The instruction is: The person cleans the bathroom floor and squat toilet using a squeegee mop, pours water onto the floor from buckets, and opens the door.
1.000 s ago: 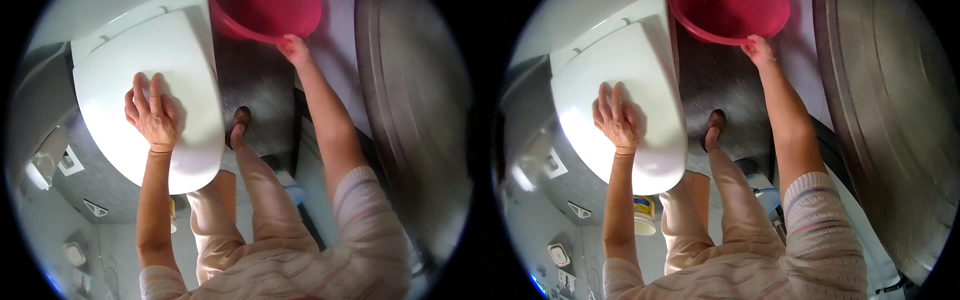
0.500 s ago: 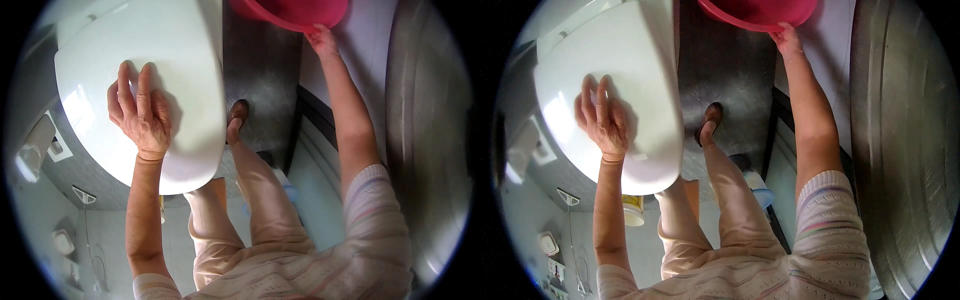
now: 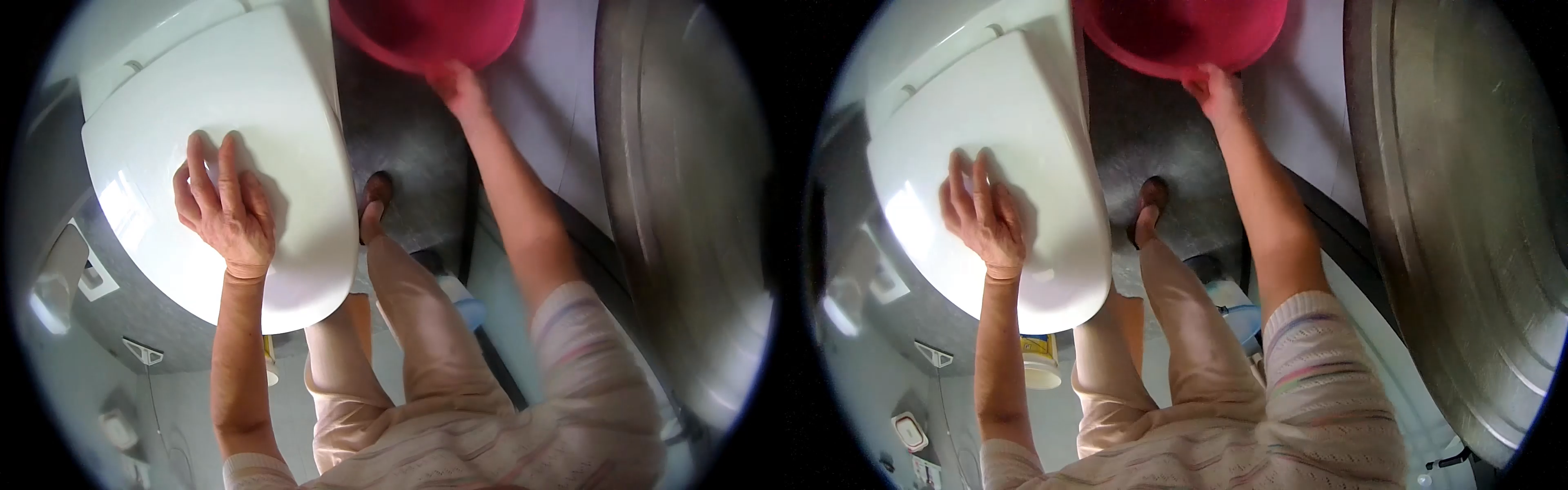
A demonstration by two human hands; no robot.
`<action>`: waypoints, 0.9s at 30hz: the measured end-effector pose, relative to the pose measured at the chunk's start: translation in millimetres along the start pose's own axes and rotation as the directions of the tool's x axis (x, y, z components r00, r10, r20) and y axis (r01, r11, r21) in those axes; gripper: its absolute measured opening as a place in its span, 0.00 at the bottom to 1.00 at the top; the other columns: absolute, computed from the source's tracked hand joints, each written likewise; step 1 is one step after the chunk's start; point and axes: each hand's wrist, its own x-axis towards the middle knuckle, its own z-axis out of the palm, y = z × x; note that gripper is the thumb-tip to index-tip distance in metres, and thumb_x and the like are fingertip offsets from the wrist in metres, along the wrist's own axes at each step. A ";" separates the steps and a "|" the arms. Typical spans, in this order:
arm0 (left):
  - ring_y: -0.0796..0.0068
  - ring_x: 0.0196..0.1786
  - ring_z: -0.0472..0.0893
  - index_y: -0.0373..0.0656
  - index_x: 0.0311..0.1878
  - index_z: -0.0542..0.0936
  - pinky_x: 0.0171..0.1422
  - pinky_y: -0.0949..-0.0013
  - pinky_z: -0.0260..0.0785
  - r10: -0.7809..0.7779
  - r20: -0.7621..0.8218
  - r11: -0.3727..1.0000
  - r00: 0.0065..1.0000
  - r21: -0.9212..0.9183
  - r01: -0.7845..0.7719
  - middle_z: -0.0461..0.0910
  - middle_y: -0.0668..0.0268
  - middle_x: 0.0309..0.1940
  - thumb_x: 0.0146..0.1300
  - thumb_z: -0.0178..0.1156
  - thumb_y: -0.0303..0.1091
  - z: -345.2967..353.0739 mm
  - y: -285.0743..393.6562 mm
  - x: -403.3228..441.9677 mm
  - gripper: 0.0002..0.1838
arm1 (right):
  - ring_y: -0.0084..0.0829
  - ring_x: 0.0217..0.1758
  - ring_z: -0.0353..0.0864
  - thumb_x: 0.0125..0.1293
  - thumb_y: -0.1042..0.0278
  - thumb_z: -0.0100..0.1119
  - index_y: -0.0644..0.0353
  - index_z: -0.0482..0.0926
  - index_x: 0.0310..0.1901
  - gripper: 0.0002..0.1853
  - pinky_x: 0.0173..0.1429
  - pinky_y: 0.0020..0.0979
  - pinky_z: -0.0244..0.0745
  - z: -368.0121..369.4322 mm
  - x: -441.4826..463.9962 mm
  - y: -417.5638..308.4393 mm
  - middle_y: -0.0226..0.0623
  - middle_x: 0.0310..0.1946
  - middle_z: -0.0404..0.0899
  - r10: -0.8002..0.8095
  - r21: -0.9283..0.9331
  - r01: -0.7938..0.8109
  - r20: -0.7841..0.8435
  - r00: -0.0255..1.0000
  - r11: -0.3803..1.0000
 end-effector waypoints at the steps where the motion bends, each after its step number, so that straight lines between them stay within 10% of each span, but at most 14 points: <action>1: 0.59 0.56 0.63 0.49 0.55 0.73 0.62 0.63 0.49 -0.006 0.000 1.000 1.000 0.002 0.006 0.63 0.61 0.60 0.55 0.51 0.30 0.0 -0.5 0.7 0.22 | 0.36 0.32 0.78 0.55 0.75 0.52 0.61 0.72 0.39 0.09 0.33 0.37 0.78 -15.6 -10.5 7.1 0.39 0.32 0.77 -0.028 0.015 0.027 0.069 0.997 1.000; 11: 0.57 0.57 0.64 0.50 0.56 0.72 0.60 0.60 0.53 -0.011 0.014 1.000 1.000 0.022 0.011 0.63 0.60 0.60 0.55 0.50 0.31 -3.5 -1.7 1.0 0.22 | 0.34 0.37 0.76 0.56 0.68 0.54 0.52 0.70 0.46 0.15 0.38 0.41 0.73 -253.3 -158.1 76.1 0.31 0.35 0.75 0.200 -0.202 -0.266 -0.295 0.934 0.943; 16: 0.57 0.57 0.63 0.50 0.56 0.71 0.61 0.61 0.50 -0.023 0.028 1.000 0.999 0.007 0.023 0.63 0.59 0.60 0.54 0.51 0.30 -5.7 -1.7 0.4 0.23 | 0.37 0.41 0.76 0.55 0.66 0.55 0.50 0.71 0.48 0.17 0.41 0.42 0.73 -234.8 -204.3 71.2 0.34 0.39 0.75 0.151 -0.611 -0.745 -0.737 0.659 0.269; 18: 0.58 0.57 0.63 0.50 0.56 0.71 0.62 0.61 0.49 -0.030 0.030 1.000 0.999 0.005 0.030 0.62 0.59 0.61 0.54 0.51 0.30 -5.4 -1.4 1.2 0.23 | 0.41 0.43 0.75 0.54 0.68 0.55 0.52 0.70 0.49 0.19 0.44 0.44 0.71 -276.3 -187.0 72.2 0.39 0.41 0.75 -0.299 -0.961 -0.248 -0.202 0.933 -0.124; 19: 0.58 0.58 0.62 0.50 0.56 0.71 0.62 0.61 0.49 -0.040 0.042 0.999 0.998 0.012 0.040 0.62 0.60 0.61 0.53 0.51 0.30 -5.6 -1.1 1.3 0.23 | 0.44 0.44 0.74 0.54 0.69 0.55 0.53 0.70 0.50 0.20 0.45 0.45 0.70 -291.1 -179.0 72.3 0.41 0.42 0.75 -0.395 -0.920 0.002 0.170 0.903 -0.391; 22: 0.57 0.58 0.62 0.51 0.57 0.71 0.62 0.60 0.48 -0.043 0.049 0.999 0.998 0.004 0.042 0.62 0.60 0.61 0.54 0.51 0.30 -5.7 -1.8 1.2 0.23 | 0.46 0.52 0.69 0.48 0.73 0.56 0.57 0.69 0.52 0.25 0.54 0.44 0.65 -122.2 -157.5 7.5 0.44 0.47 0.72 -0.530 -0.851 0.246 0.490 0.692 -0.464; 27: 0.57 0.59 0.60 0.52 0.58 0.70 0.63 0.59 0.46 -0.042 0.054 0.999 0.998 0.002 0.042 0.61 0.60 0.62 0.56 0.51 0.31 -5.1 -1.6 0.6 0.23 | 0.41 0.66 0.54 0.51 0.73 0.53 0.55 0.62 0.59 0.30 0.63 0.51 0.54 -2.7 -80.6 -17.0 0.36 0.62 0.57 -0.232 -0.748 0.229 0.456 0.859 -0.623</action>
